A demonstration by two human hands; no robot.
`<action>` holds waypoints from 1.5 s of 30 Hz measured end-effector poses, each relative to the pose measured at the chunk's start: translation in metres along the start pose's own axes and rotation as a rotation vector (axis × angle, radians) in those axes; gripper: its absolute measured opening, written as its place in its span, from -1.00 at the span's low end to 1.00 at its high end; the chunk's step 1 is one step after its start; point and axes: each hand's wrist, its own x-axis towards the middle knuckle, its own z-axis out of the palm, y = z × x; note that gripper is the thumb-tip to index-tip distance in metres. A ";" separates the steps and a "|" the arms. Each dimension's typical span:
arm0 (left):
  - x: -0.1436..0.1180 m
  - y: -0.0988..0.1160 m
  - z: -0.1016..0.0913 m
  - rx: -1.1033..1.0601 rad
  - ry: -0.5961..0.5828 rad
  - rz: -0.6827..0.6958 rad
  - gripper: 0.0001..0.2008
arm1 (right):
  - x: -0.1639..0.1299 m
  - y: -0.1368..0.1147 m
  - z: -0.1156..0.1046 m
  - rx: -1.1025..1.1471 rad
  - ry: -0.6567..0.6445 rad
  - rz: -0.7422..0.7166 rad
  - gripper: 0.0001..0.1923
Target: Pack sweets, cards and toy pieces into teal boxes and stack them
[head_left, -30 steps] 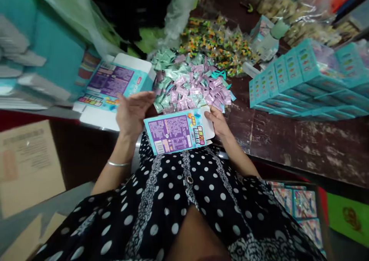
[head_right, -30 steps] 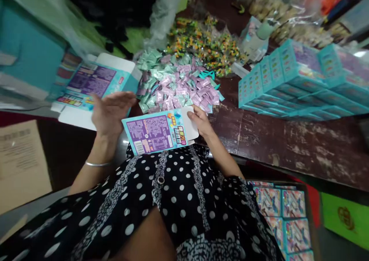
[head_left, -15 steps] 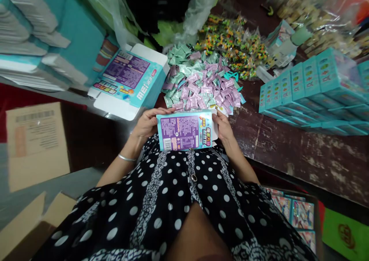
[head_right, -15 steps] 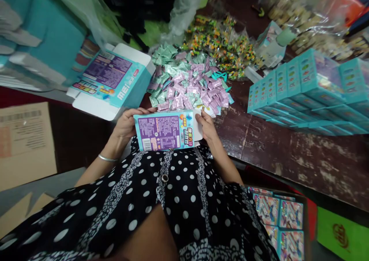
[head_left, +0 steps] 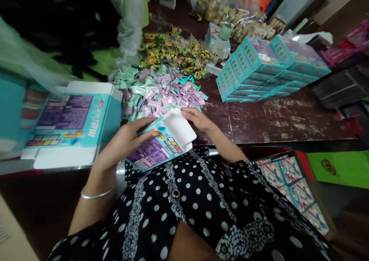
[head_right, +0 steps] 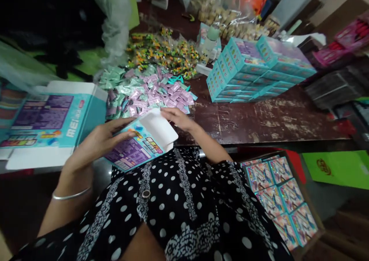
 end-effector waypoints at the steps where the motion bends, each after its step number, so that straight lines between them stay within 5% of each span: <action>1: 0.004 0.001 0.000 -0.011 0.023 -0.016 -0.38 | 0.006 0.000 -0.014 -0.036 0.013 -0.005 -0.31; 3: 0.007 -0.001 -0.002 0.022 0.124 -0.086 -0.31 | 0.022 -0.001 -0.054 -0.171 0.170 -0.007 -0.35; 6: 0.005 -0.011 -0.007 0.076 0.221 -0.189 -0.21 | 0.046 -0.004 -0.122 -0.635 0.589 0.061 -0.73; 8: 0.001 -0.017 -0.007 0.120 0.236 -0.245 -0.19 | 0.057 -0.009 -0.152 -0.971 0.670 0.207 -0.86; 10: -0.003 -0.020 -0.005 0.185 0.247 -0.290 -0.19 | 0.062 -0.013 -0.163 -1.153 0.617 0.325 -0.84; 13: -0.013 -0.017 -0.005 0.240 0.274 -0.320 -0.23 | 0.055 -0.010 -0.145 -1.106 0.452 0.221 -0.90; 18: -0.024 0.001 -0.015 0.275 0.401 -0.286 -0.42 | 0.019 0.010 -0.081 -1.035 0.100 0.009 -0.86; 22: -0.024 0.004 -0.018 0.256 0.471 -0.260 -0.43 | -0.007 0.023 -0.046 -1.294 0.104 0.064 -0.50; 24: -0.024 0.002 -0.016 0.226 0.462 -0.257 -0.43 | -0.013 0.027 -0.038 -1.327 0.106 0.076 -0.48; 31: -0.030 0.004 -0.016 0.218 0.461 -0.271 -0.49 | -0.016 0.020 -0.048 -1.239 0.094 0.124 -0.60; 38: -0.035 0.004 -0.020 0.177 0.465 -0.257 -0.49 | -0.018 0.016 -0.069 -1.064 0.025 0.050 -0.92; 45: -0.031 -0.004 -0.021 0.144 0.380 -0.267 -0.40 | -0.013 -0.018 -0.084 -0.917 0.541 -0.149 -0.84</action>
